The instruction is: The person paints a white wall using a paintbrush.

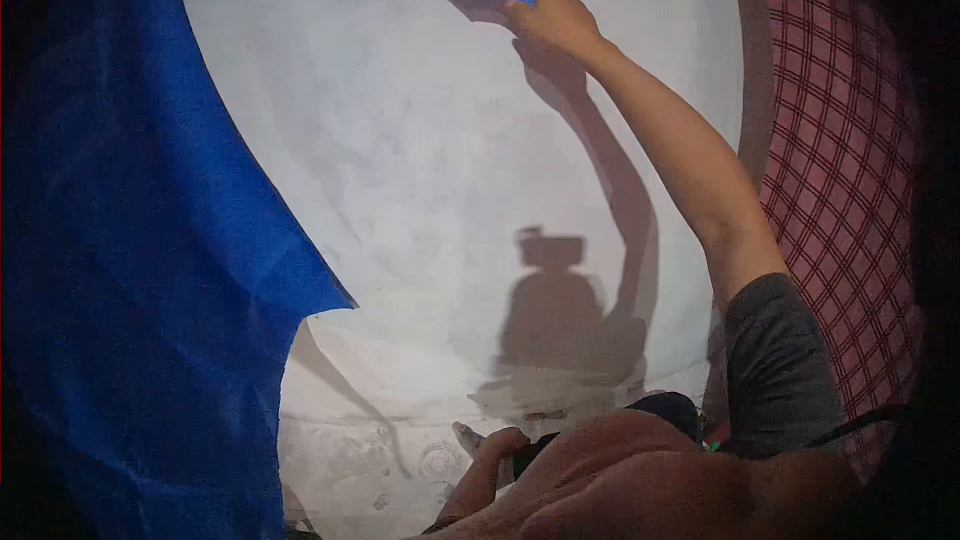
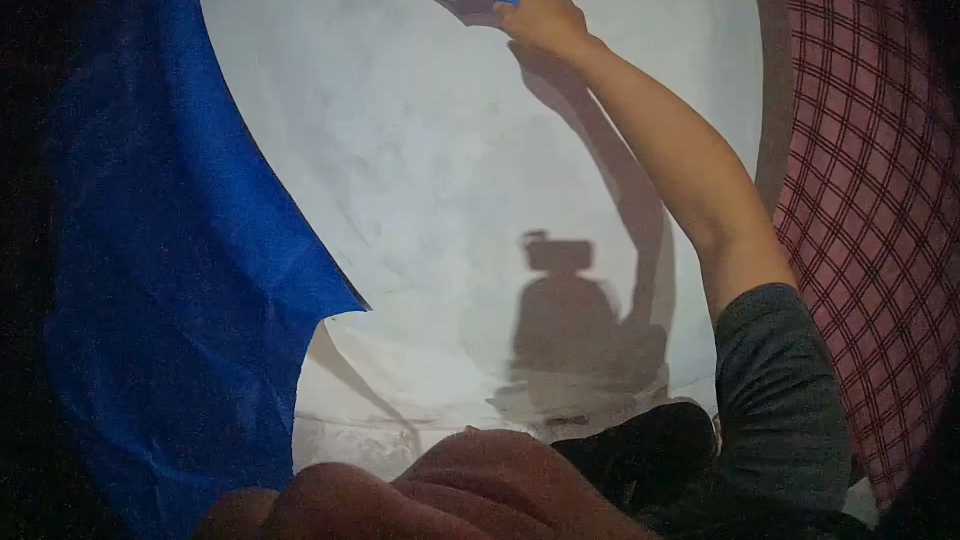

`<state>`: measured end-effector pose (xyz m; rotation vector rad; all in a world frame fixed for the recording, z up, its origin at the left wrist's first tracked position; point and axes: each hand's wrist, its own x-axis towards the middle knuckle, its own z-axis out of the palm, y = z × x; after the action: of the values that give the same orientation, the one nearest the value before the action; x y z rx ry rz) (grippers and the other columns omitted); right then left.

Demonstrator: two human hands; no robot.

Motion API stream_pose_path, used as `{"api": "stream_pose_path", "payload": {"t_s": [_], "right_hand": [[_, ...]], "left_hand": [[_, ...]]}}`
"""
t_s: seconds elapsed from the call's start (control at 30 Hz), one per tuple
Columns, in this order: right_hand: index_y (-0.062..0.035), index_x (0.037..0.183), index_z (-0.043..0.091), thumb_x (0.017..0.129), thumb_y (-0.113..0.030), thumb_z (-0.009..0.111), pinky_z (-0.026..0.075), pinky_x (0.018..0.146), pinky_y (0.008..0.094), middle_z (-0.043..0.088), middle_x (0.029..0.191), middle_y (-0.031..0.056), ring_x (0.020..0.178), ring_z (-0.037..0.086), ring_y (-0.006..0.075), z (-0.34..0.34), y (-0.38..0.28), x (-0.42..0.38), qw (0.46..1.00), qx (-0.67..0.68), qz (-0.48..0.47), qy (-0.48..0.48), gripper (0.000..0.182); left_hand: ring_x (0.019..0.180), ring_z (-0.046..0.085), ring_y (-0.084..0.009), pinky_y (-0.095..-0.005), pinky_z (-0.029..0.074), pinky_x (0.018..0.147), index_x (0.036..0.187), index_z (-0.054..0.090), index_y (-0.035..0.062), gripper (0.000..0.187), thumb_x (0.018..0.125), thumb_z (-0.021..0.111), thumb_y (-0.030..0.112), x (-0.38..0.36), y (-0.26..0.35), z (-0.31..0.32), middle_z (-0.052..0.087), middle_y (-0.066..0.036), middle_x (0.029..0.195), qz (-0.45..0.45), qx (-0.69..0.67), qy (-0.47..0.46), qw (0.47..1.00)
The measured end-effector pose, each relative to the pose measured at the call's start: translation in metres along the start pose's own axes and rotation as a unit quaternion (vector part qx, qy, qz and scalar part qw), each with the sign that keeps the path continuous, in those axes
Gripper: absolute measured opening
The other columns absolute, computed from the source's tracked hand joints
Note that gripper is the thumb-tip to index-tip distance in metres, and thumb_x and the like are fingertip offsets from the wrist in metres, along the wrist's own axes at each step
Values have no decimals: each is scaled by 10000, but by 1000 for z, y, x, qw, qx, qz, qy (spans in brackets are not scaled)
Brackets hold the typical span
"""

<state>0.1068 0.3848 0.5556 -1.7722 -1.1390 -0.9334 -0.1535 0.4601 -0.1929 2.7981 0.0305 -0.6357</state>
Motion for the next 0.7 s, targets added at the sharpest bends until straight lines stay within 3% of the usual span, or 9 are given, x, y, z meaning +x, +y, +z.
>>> {"api": "stream_pose_path", "payload": {"t_s": [0.17,0.2,0.23,0.37,0.43,0.47,0.57,0.63,0.7], "right_hand": [[0,1202,544,897,-395,550,473,895,490,648,1082,232,1047,617,385,10,-19,26,999,-27,30,21,499],[0,1210,542,896,-391,550,476,893,487,647,1085,237,1044,619,389,11,-16,29,999,-25,26,40,502],[0,1218,540,895,-388,550,480,892,484,646,1089,242,1040,621,394,11,-12,32,998,-23,23,60,505],[4,1227,536,896,-388,548,484,887,485,643,1088,258,1026,623,412,-5,-6,37,999,-39,17,31,513],[23,1254,542,745,-302,688,475,915,458,630,1128,282,1059,622,383,-24,-25,17,999,2,23,41,622],[23,1254,542,745,-302,688,475,915,458,630,1128,282,1059,622,383,-20,-24,18,999,3,22,38,622],[35,1092,607,797,-344,590,487,866,451,646,1052,284,1028,626,398,-19,-16,24,989,109,24,98,481],[40,1065,611,796,-346,587,490,853,445,649,1039,280,1014,623,411,-23,-17,25,990,119,42,67,471],[39,1071,612,795,-353,591,491,852,446,650,1039,277,1009,624,411,-31,-25,16,989,128,19,72,480]], "left_hand": [[1017,643,-352,-439,513,869,1088,679,99,298,876,542,258,-24,8,-16,673,-173,1060,-127,-229,-60,963],[1021,641,-352,-436,512,873,1097,678,111,300,876,545,265,-29,10,-19,672,-174,1059,-120,-224,-66,965],[1023,641,-350,-437,509,878,1127,671,113,321,878,549,274,-22,-1,-1,670,-181,1061,3,-61,-39,997],[1052,631,-341,-427,505,889,1158,659,100,349,877,552,277,-23,-26,33,670,-186,1043,-6,-69,2,998],[1094,612,-337,-436,486,915,1130,672,90,362,871,551,313,-26,-20,26,666,-193,1079,-221,-257,-45,940],[1094,612,-337,-436,486,915,1130,672,90,362,871,551,313,-23,-25,40,666,-193,1079,-222,-260,-46,939],[1125,596,-343,-453,463,936,1097,684,60,418,861,547,377,-14,-45,72,647,-205,1146,-38,-27,25,999],[1114,599,-356,-462,461,936,1081,683,45,434,852,552,389,-31,-22,41,637,-212,1167,-228,-265,2,937],[1108,601,-357,-456,469,930,1088,677,49,410,854,555,362,-36,-14,35,645,-211,1143,-238,-257,-1,937]]}}
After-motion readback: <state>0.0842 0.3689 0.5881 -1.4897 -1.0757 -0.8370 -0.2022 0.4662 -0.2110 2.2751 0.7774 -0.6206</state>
